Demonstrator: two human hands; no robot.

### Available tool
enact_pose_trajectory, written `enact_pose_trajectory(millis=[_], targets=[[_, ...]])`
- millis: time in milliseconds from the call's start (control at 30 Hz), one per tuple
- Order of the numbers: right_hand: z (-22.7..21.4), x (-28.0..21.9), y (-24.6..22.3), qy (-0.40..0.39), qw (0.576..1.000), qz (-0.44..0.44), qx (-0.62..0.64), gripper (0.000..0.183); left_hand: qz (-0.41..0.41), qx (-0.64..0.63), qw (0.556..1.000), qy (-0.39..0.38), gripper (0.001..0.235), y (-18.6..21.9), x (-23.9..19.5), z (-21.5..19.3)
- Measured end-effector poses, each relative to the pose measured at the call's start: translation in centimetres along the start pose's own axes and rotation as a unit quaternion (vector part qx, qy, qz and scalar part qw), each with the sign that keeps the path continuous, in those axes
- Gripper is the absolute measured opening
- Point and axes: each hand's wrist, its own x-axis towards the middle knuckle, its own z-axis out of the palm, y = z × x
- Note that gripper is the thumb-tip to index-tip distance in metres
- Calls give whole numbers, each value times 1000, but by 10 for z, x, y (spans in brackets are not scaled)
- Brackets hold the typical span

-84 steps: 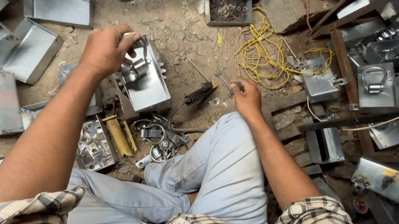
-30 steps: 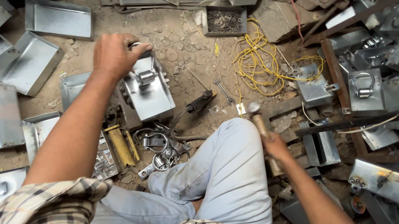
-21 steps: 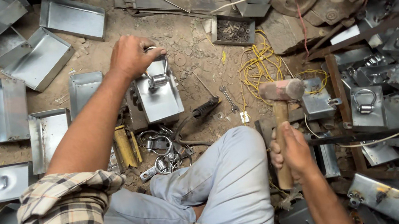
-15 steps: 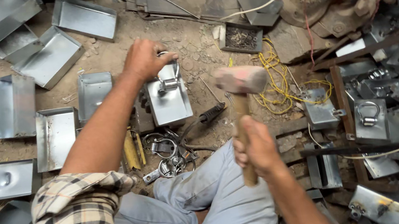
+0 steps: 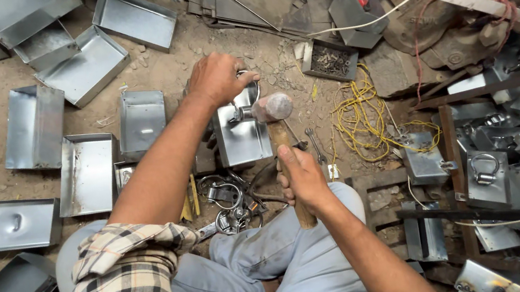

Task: The person assembles metal boxes by tapping components into place with a hammer and tightening fasteners with a tool.

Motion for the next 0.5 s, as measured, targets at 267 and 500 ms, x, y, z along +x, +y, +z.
enact_pose_trajectory(millis=[267,500], targets=[[-4,-22,-30,16,1000,-10,2,45,-11,6,1000,-8,41,4,-2,-7],[-32,-44,-55,-71,950,-303,34,51,-71,-27,995,-70,35,10,2,-5]])
